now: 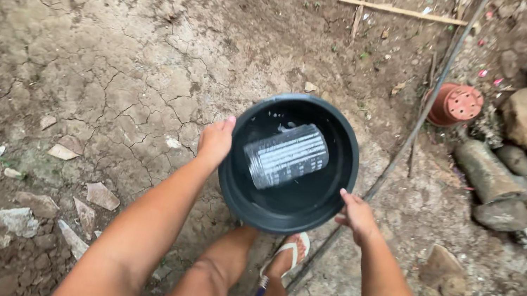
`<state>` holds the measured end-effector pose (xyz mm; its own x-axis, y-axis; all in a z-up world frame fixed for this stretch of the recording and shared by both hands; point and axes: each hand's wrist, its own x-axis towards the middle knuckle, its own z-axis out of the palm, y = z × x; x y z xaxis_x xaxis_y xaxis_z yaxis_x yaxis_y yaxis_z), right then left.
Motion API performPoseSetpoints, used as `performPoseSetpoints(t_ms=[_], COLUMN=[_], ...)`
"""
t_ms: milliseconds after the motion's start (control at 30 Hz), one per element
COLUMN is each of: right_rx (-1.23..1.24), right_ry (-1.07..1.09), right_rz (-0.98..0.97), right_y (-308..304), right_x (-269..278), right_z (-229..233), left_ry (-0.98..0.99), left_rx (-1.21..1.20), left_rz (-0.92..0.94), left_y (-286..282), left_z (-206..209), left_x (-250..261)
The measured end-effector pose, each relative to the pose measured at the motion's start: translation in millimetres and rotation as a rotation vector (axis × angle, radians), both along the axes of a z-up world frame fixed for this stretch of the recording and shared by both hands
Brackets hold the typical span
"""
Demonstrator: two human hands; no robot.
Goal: The person fills a plastic container with water from a bucket and pours it onto plants growing in pots and in the ground.
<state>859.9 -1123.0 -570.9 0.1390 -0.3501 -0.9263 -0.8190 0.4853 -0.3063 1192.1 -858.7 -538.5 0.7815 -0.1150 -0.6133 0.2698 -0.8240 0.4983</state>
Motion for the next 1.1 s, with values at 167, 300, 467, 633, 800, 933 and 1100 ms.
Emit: performPoseSetpoints(t_ms=[167, 300, 467, 633, 800, 933, 1100], right_rx=[0.049, 0.033, 0.016, 0.081, -0.007, -0.290, -0.424], right_ry=[-0.046, -0.026, 0.007, 0.056, -0.026, -0.027, -0.100], right_rz=[-0.004, -0.007, 0.034, -0.017, -0.017, 0.297, 0.390], right_y=[-5, -5, 1, 12, 29, 37, 51], right_x=[27, 34, 9, 22, 21, 18, 21], right_z=[-30, -60, -71, -58, -38, -9, 39], left_ry=[0.007, 0.014, 0.001, 0.082, -0.029, -0.425, -0.492], left_rx=[-0.045, -0.045, -0.046, -0.078, 0.039, -0.009, -0.096], left_rz=[0.074, 0.095, 0.000, -0.038, -0.181, -0.193, -0.354], left_y=[-12, -11, -8, 1, 3, -6, -43], left_z=[-33, -51, -56, -53, -52, -13, 37], left_x=[23, 30, 31, 20, 18, -3, -65])
